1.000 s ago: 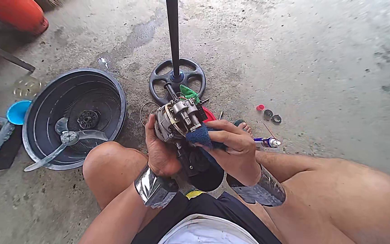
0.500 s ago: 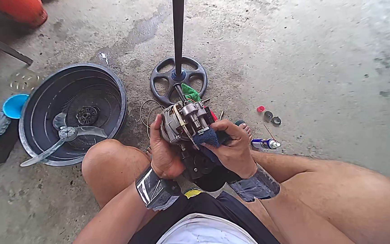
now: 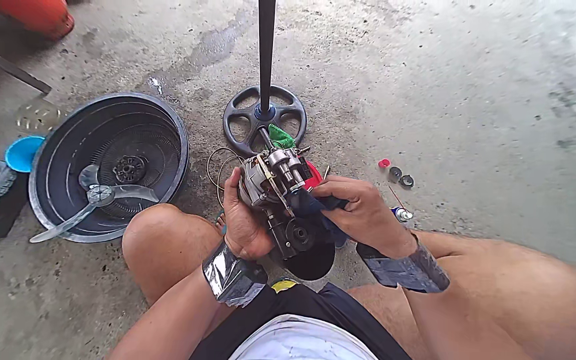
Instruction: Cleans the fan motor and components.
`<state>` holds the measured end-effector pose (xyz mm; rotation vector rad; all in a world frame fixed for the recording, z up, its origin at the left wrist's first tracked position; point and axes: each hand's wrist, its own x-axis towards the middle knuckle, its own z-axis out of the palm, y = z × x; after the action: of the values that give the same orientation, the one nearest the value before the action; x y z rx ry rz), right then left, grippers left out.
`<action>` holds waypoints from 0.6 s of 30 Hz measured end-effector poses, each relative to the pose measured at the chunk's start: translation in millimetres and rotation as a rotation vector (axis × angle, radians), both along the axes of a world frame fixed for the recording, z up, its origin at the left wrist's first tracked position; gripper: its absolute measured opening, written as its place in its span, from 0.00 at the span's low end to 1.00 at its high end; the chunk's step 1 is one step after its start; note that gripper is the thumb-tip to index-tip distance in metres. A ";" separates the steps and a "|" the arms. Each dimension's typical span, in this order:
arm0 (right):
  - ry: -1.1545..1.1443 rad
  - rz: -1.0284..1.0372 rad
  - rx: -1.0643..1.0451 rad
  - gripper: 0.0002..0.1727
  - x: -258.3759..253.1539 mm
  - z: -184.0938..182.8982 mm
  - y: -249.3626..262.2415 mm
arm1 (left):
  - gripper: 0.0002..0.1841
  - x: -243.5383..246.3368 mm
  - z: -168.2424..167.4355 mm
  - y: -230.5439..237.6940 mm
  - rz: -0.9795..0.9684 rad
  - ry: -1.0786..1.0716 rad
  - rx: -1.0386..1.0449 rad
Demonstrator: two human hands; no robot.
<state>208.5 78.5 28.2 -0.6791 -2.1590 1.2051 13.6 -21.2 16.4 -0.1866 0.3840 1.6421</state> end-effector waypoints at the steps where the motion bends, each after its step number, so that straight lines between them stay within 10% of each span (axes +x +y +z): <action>1: -0.001 -0.043 0.010 0.10 7.4 1.9 4.1 | 0.35 -0.3 0.9 0.9 0.006 0.006 -0.006; 9: 0.377 -0.175 -0.019 0.10 6.7 13.3 0.1 | 0.35 0.1 2.0 2.2 0.009 0.004 -0.051; 18: 0.189 0.052 0.288 0.06 -20.4 -21.3 -18.5 | 0.34 1.5 2.6 0.9 0.005 0.013 -0.043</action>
<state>188.2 60.0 7.0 -0.3723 -2.1424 0.9167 15.1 -20.3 19.0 -0.2096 0.4298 1.6414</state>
